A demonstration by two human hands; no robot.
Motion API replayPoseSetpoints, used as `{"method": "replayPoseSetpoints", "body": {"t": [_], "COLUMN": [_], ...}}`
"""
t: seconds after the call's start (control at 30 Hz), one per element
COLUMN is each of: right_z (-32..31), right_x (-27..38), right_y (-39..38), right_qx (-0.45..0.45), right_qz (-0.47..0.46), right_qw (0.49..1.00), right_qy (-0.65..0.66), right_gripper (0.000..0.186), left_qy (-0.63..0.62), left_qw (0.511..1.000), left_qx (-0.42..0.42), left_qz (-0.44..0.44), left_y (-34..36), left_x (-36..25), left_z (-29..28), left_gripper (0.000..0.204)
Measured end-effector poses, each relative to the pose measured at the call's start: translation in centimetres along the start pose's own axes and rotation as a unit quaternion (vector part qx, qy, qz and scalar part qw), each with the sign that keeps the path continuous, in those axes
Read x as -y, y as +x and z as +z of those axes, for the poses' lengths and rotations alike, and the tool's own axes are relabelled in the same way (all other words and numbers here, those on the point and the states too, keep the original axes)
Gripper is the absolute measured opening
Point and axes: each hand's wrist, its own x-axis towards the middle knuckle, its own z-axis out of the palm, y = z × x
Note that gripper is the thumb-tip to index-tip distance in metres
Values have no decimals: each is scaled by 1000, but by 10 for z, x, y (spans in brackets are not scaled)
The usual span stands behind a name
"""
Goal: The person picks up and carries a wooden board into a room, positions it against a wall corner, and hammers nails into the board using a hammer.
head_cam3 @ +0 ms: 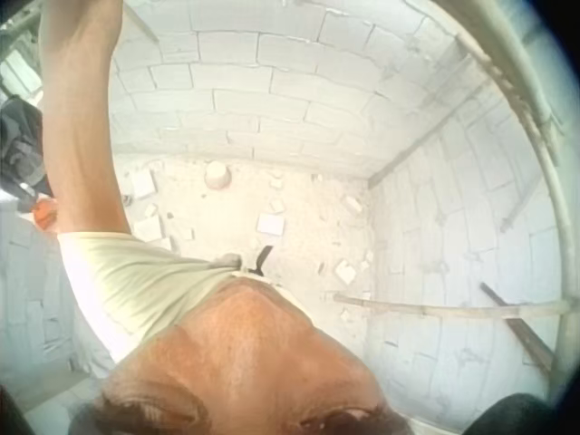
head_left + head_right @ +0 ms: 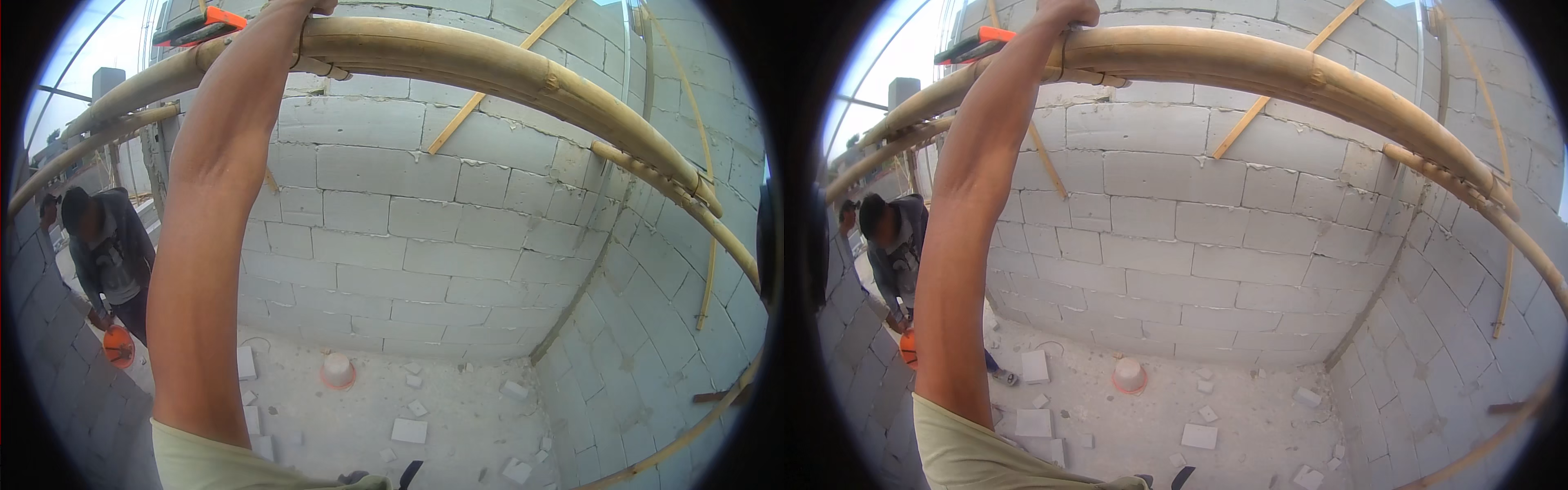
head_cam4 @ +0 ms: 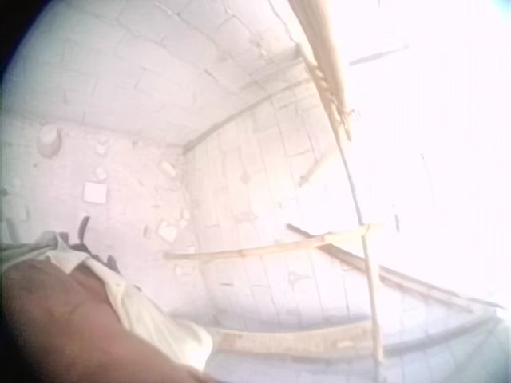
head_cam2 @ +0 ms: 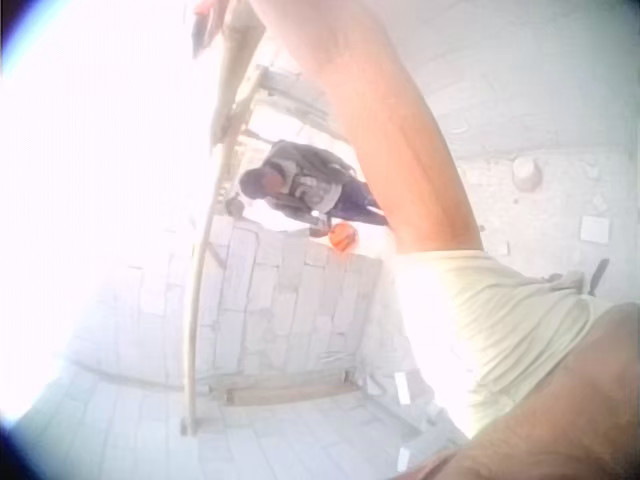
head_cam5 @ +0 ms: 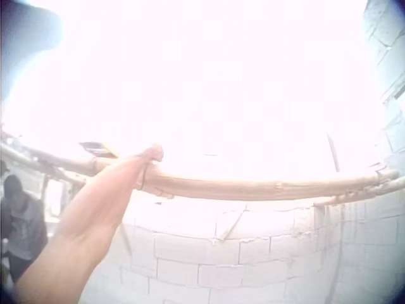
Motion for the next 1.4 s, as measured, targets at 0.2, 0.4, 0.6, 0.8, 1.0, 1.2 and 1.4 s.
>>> {"method": "replayPoseSetpoints", "body": {"t": [0.2, 0.4, 0.6, 0.8, 1.0, 1.2, 1.4], "right_z": [22, 37, 38, 30, 21, 14, 15], "right_x": [39, 76, 93, 96, 93, 91, 80], "right_y": [15, 23, 26, 22, 10, 1, -8], "right_qx": [28, 54, 65, 61, 54, 47, 34], "right_qz": [23, 40, 45, 49, 47, 48, 36], "right_qw": [999, 994, 989, 988, 988, 986, 990], "right_qy": [-41, -92, -125, -135, -139, -149, -134], "right_gripper": [35, 33, 30, 28, 26, 24, 22], "left_qy": [82, 159, 217, 258, 311, 422, 583], "left_qw": [997, 987, 976, 965, 949, 905, 812], "left_qx": [-5, 12, 18, 23, 24, 34, 32], "left_qz": [1, -12, -26, -29, -35, -33, 1], "left_y": [-19, -35, -34, -30, -29, -25, -2], "left_x": [-2, -10, 5, 4, 3, 9, 2], "left_z": [-4, -14, -4, 12, 11, 22, 30], "left_gripper": [52, 53, 54, 56, 57, 59, 61]}}
